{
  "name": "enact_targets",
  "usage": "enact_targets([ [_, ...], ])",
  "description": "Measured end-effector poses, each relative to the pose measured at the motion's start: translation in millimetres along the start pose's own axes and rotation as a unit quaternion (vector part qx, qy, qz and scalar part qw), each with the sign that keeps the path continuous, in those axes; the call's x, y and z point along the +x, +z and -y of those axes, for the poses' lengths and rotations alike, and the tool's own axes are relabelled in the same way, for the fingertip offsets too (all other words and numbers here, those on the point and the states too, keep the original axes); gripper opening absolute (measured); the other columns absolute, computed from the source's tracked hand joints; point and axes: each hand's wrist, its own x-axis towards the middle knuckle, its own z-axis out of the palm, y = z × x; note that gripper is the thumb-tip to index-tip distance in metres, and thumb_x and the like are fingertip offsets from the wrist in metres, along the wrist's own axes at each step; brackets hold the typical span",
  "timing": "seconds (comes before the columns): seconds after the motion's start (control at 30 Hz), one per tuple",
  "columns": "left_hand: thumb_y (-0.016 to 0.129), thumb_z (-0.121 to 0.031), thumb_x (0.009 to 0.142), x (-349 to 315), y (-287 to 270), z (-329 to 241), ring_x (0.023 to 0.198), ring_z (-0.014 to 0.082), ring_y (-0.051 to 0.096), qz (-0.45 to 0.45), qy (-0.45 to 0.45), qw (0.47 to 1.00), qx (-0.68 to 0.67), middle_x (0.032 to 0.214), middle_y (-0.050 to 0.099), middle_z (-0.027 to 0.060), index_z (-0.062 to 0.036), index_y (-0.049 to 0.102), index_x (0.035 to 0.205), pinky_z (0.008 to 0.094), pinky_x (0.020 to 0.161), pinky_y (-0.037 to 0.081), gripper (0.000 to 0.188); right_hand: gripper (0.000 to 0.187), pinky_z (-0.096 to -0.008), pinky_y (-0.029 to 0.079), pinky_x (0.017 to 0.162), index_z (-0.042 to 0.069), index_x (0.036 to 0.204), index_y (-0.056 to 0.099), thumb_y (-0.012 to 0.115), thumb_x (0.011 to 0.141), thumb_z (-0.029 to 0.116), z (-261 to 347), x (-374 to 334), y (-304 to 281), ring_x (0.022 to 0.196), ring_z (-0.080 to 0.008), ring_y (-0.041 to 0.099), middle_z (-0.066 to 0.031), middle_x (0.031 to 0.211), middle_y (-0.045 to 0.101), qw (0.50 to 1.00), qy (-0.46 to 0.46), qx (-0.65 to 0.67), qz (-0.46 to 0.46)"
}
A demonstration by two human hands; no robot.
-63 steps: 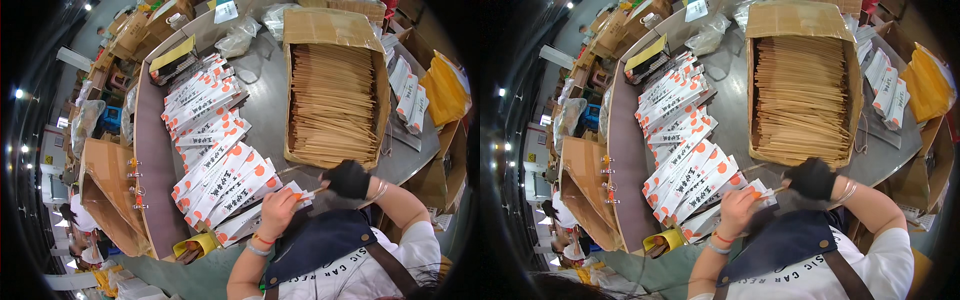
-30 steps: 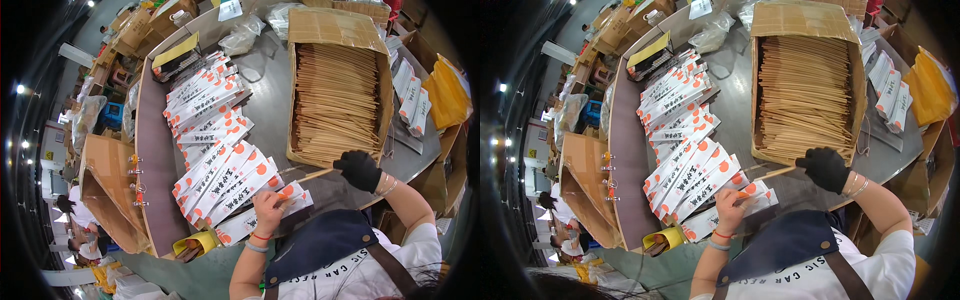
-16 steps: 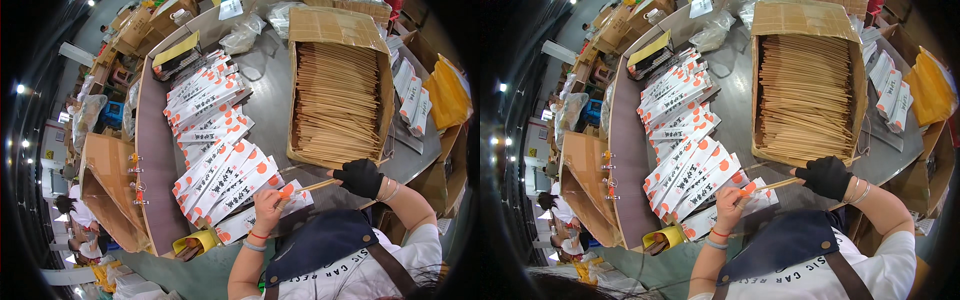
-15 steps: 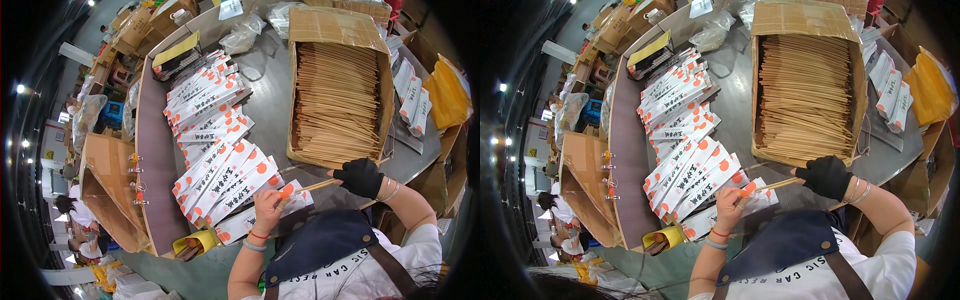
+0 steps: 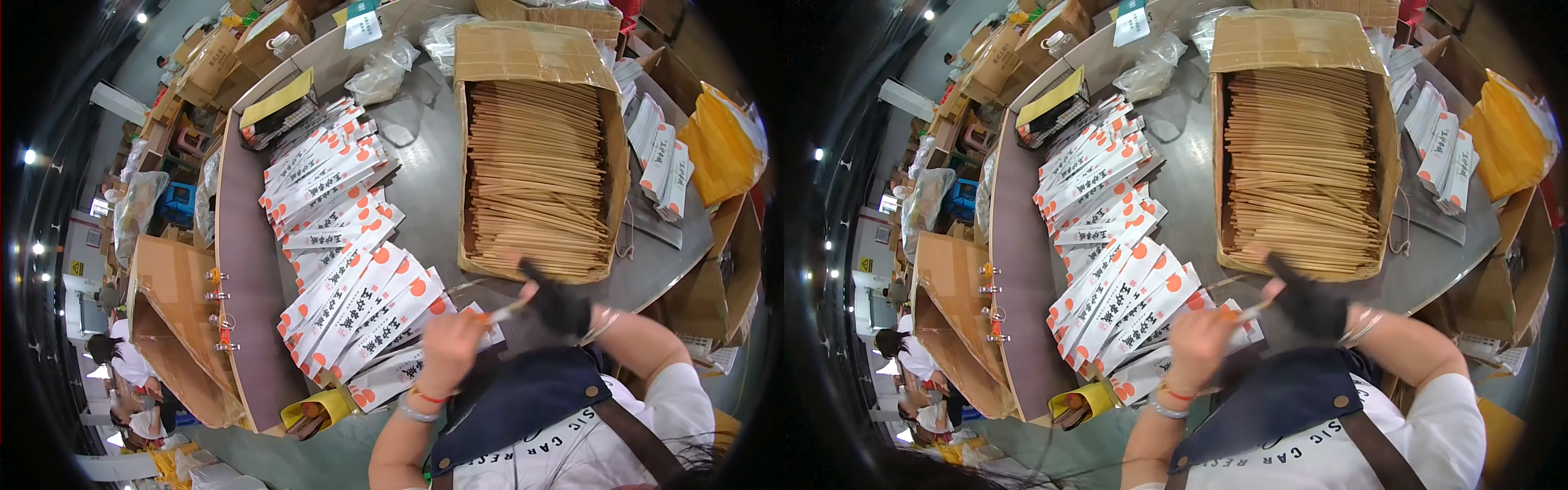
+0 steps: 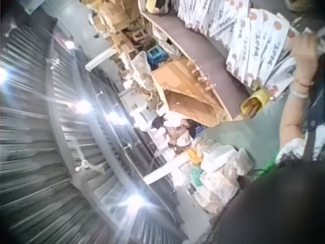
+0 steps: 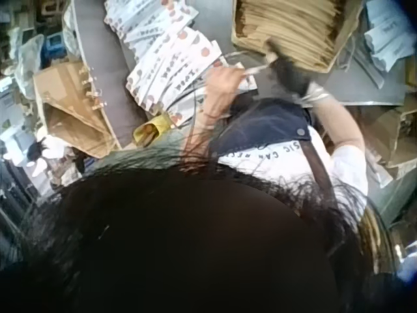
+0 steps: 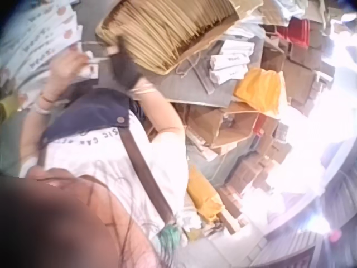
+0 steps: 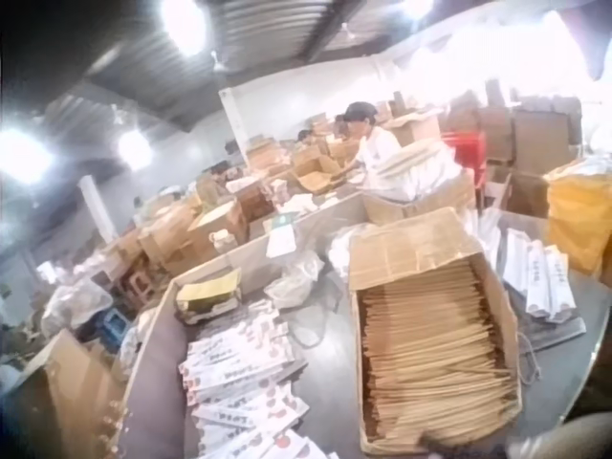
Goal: Packaging thin wooden sticks into printed paper sleeves at a production workstation.
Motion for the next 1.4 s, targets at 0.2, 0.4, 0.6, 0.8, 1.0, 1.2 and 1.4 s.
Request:
enact_targets([
  [0.2,0.067,-0.021,0.085,-13.1,-3.2,39.0,0.09,0.0282,0.057,-0.026,-0.093,0.992,0.082,0.099,0.064,0.0091,-0.0063,0.068,0.099,0.0428,0.078,0.042,0.02,0.069,-0.0469,0.037,0.107,0.001,0.138,0.046,0.075,0.077,0.012,-56.7,36.4,-30.3,0.125,-0.0419,0.046,-0.0239,0.135,0.048,0.955,0.033,-0.281,-0.085],
  [0.4,0.081,-0.026,0.077,-52.2,27.5,27.9,0.094,0.0282,0.053,0.009,-0.199,0.975,-0.103,0.099,0.058,0.0097,-0.0035,0.069,0.105,0.0382,0.082,0.044,0.038,0.044,-0.0437,0.049,0.088,0.003,0.115,0.06,0.07,0.072,0.006,-85.8,-7.0,-35.0,0.103,-0.0356,0.058,-0.0154,0.112,0.062,0.927,-0.043,-0.372,0.022],
  [0.6,0.084,-0.021,0.073,-59.6,36.0,33.1,0.09,0.0258,0.054,-0.021,-0.277,0.94,-0.199,0.096,0.059,0.0073,-0.0047,0.072,0.102,0.0343,0.079,0.045,0.035,0.025,-0.0431,0.05,0.082,0.005,0.102,0.061,0.065,0.078,0.005,-83.1,-8.7,-27.7,0.095,-0.0326,0.06,-0.0124,0.102,0.063,0.928,-0.003,-0.373,0.009],
  [0.8,0.084,-0.026,0.073,-47.3,35.4,30.6,0.081,0.0239,0.055,-0.109,-0.186,0.974,-0.071,0.082,0.059,0.0023,-0.008,0.072,0.093,0.0383,0.076,0.042,0.03,0.016,-0.0449,0.049,0.082,0.004,0.096,0.059,0.062,0.081,0.005,-70.8,4.4,-21.2,0.095,-0.0355,0.057,-0.0144,0.096,0.06,0.916,0.109,-0.386,0.009],
  [1.0,0.085,-0.029,0.07,-49.8,30.9,30.1,0.078,0.0203,0.054,-0.061,-0.208,0.966,-0.142,0.079,0.056,-0.0012,-0.0115,0.072,0.09,0.0342,0.073,0.037,0.03,0.019,-0.0415,0.051,0.076,0.004,0.096,0.058,0.061,0.077,0.003,-75.4,1.4,-28.6,0.088,-0.0321,0.057,-0.0132,0.093,0.057,0.915,0.064,-0.398,-0.003],
  [1.2,0.084,-0.027,0.075,-55.6,33.9,36.8,0.073,0.0183,0.05,-0.046,-0.2,0.966,-0.16,0.079,0.058,0.0,-0.0095,0.073,0.083,0.0312,0.071,0.035,0.022,0.024,-0.04,0.05,0.076,0.005,0.099,0.058,0.06,0.075,0.003,-78.9,-3.8,-30.4,0.088,-0.0298,0.058,-0.0119,0.092,0.056,0.878,0.075,-0.472,0.039],
  [1.4,0.08,-0.027,0.078,-54.7,32.3,37.8,0.078,0.0222,0.054,-0.049,-0.197,0.965,-0.165,0.083,0.059,0.0014,-0.0082,0.069,0.084,0.0351,0.074,0.036,0.023,0.025,-0.0403,0.05,0.074,0.007,0.1,0.059,0.062,0.076,0.005,-71.5,-1.0,-41.2,0.087,-0.0288,0.059,-0.0107,0.092,0.058,0.867,0.076,-0.492,0.029],
])
